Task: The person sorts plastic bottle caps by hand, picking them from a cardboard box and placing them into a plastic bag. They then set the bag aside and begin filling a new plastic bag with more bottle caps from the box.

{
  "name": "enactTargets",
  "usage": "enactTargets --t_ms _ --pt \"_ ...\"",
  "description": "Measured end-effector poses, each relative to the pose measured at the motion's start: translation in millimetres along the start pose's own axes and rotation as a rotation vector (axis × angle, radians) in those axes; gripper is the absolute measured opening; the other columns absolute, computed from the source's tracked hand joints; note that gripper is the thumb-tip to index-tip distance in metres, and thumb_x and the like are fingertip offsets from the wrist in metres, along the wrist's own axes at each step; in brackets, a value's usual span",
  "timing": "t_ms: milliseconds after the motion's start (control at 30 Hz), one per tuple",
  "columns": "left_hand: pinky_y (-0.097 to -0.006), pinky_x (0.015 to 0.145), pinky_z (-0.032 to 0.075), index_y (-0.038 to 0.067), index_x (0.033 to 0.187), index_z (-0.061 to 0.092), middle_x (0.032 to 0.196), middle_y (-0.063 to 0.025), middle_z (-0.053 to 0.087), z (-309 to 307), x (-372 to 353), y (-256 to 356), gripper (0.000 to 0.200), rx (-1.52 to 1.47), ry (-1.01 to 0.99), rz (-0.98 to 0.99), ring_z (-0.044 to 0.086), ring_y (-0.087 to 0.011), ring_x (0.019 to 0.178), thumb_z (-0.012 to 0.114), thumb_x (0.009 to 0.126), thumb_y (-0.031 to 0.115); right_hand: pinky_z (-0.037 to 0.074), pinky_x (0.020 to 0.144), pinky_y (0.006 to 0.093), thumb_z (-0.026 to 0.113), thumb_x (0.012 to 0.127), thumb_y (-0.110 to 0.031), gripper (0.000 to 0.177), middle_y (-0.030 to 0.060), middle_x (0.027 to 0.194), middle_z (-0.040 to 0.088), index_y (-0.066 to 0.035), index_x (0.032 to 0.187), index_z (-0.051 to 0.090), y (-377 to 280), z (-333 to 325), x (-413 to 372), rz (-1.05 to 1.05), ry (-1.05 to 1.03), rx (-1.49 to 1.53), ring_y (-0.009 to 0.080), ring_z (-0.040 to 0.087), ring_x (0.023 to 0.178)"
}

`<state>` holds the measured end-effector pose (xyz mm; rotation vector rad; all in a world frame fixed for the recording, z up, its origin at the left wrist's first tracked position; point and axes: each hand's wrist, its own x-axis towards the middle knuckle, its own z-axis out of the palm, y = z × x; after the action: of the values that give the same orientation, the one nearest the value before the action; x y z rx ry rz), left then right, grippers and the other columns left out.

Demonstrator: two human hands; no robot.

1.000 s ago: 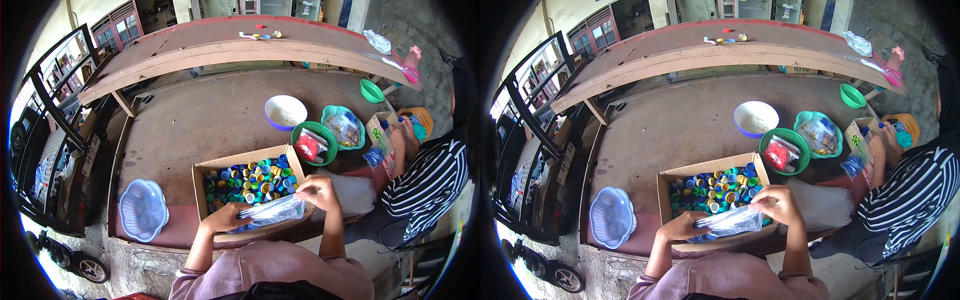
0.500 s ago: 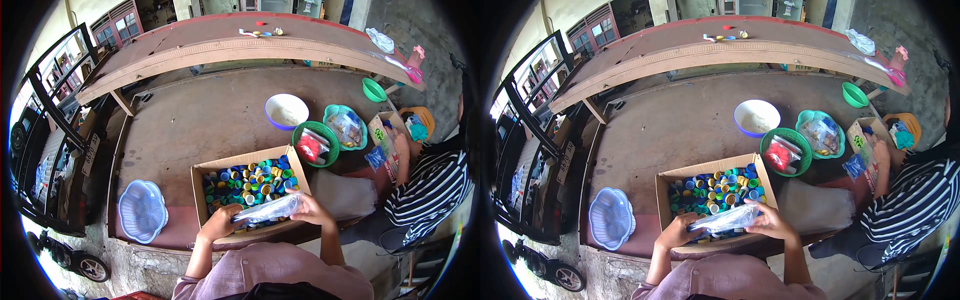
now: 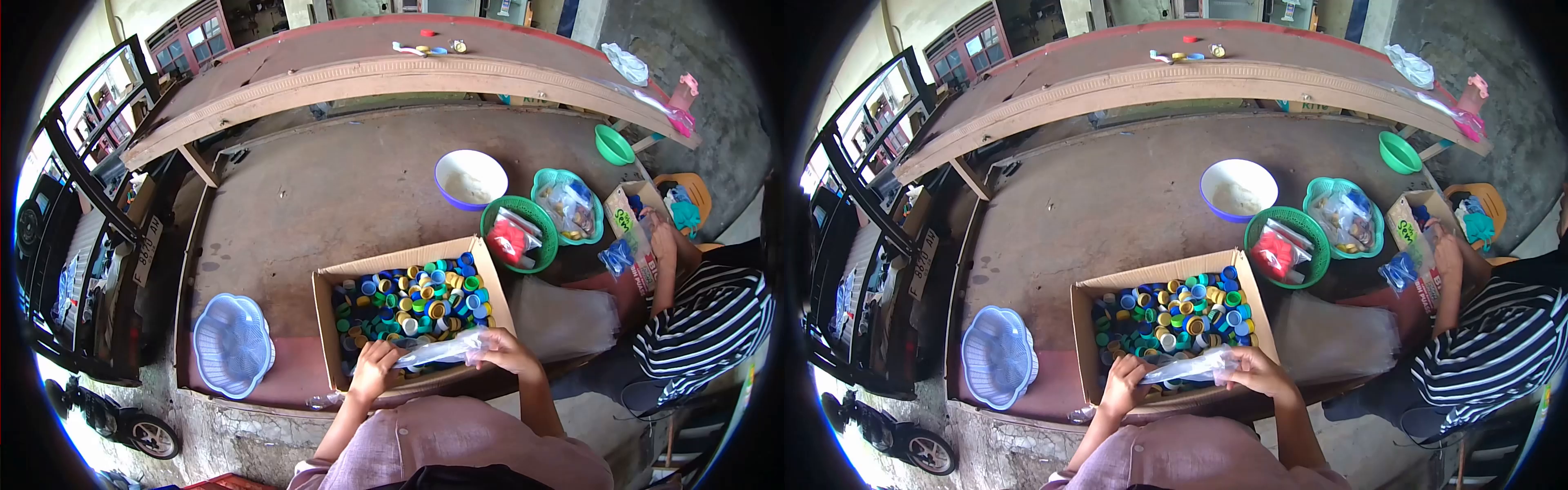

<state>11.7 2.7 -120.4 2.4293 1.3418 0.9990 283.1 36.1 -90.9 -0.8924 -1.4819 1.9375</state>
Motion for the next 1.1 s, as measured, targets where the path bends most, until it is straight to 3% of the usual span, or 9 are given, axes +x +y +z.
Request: enactTargets --t_ms 100,267,400,700,833,900,967,1000,1100 --pt "-0.0316 0.064 0.039 0.01 0.085 0.059 0.074 -0.0028 0.05 -1.3 1.8 2.0 0.036 -0.037 -0.057 0.014 0.052 -0.0203 0.074 0.066 0.05 0.005 0.049 0.061 0.0242 0.059 0.078 -0.001 0.024 0.0074 0.091 0.058 0.001 0.101 0.052 -5.9 6.9 -2.2 -0.051 0.054 0.1 0.0134 0.059 0.076" --pt "-0.0319 0.066 0.04 0.008 0.09 0.061 0.077 -0.0028 0.053 -3.0 -3.3 -0.7 0.04 -0.088 -0.107 0.002 0.052 -0.0203 0.075 0.066 0.051 0.003 0.047 0.056 0.0195 0.066 0.075 -0.002 0.015 0.0003 0.074 0.055 -0.001 0.084 0.054 -11.5 -11.2 -9.7 -0.056 0.371 -0.049 0.0065 0.056 0.067" --pt "-0.0321 0.067 0.04 0.007 0.09 0.061 0.077 -0.0031 0.053 0.0 -2.3 6.0 0.038 -0.102 -0.123 0.028 0.052 -0.021 0.075 0.064 0.053 0.0 0.045 0.047 0.0172 0.068 0.071 0.002 0.023 0.0031 0.073 0.058 0.001 0.091 0.057 -24.1 -23.7 -15.0 -0.064 0.447 -0.183 0.006 0.056 0.057" --pt "-0.0334 0.069 0.04 0.007 0.088 0.06 0.078 -0.0042 0.053 4.7 -5.7 5.2 0.037 -0.14 -0.126 0.006 0.052 -0.0225 0.078 0.065 0.051 0.001 0.045 0.048 0.0192 0.07 0.066 0.004 0.03 0.0081 0.071 0.062 0.003 0.093 0.056 -63.0 -25.7 -23.7 -0.081 0.507 -0.285 0.0076 0.058 0.058" --pt "-0.0334 0.069 0.041 0.006 0.085 0.06 0.079 -0.0052 0.056 2.3 -7.7 -0.4 0.035 -0.144 -0.077 -0.037 0.053 -0.0232 0.076 0.066 0.052 0.0 0.046 0.052 0.0183 0.065 0.069 0.004 0.033 0.0052 0.081 0.06 0.0 0.099 0.052 -76.7 -47.4 -38.6 -0.297 0.85 -0.386 0.0092 0.059 0.063" --pt "-0.0327 0.062 0.041 0.004 0.081 0.059 0.074 -0.0071 0.056 1.7 -9.2 -1.6 0.026 -0.293 0.12 -0.18 0.053 -0.0249 0.069 0.064 0.057 -0.003 0.047 0.057 0.0192 0.068 0.068 0.0 0.037 0.0036 0.082 0.058 -0.002 0.101 0.052 -78.0 -52.2 -37.0 -0.411 0.851 -0.513 0.0083 0.058 0.066" --pt "-0.031 0.063 0.043 0.001 0.079 0.057 0.075 -0.0104 0.057 1.3 -8.0 -1.1 0.018 -0.386 0.208 -0.29 0.054 -0.0247 0.068 0.062 0.062 -0.003 0.046 0.062 0.0209 0.073 0.064 -0.007 0.046 0.0027 0.085 0.057 -0.005 0.104 0.052 -71.0 -37.4 -22.8 -0.274 0.64 -0.525 0.0088 0.057 0.073" --pt "-0.0304 0.062 0.043 0.0 0.078 0.057 0.074 -0.0107 0.057 -0.1 -4.2 0.4 0.017 -0.411 0.242 -0.308 0.054 -0.0242 0.068 0.062 0.062 -0.003 0.046 0.068 0.0254 0.079 0.059 -0.017 0.058 0.0023 0.091 0.056 -0.006 0.109 0.051 -60.9 -29.9 -13.9 -0.171 0.561 -0.572 0.011 0.056 0.083" --pt "-0.0291 0.064 0.043 0.0 0.079 0.058 0.076 -0.0102 0.057 -7.0 6.0 9.0 0.011 -0.467 0.285 -0.365 0.055 -0.0206 0.07 0.062 0.068 -0.001 0.042 0.082 0.0381 0.082 0.054 -0.029 0.082 0.0098 0.115 0.051 -0.009 0.122 0.042 -24.6 2.1 13.3 -0.243 0.358 -0.577 0.0232 0.049 0.105"
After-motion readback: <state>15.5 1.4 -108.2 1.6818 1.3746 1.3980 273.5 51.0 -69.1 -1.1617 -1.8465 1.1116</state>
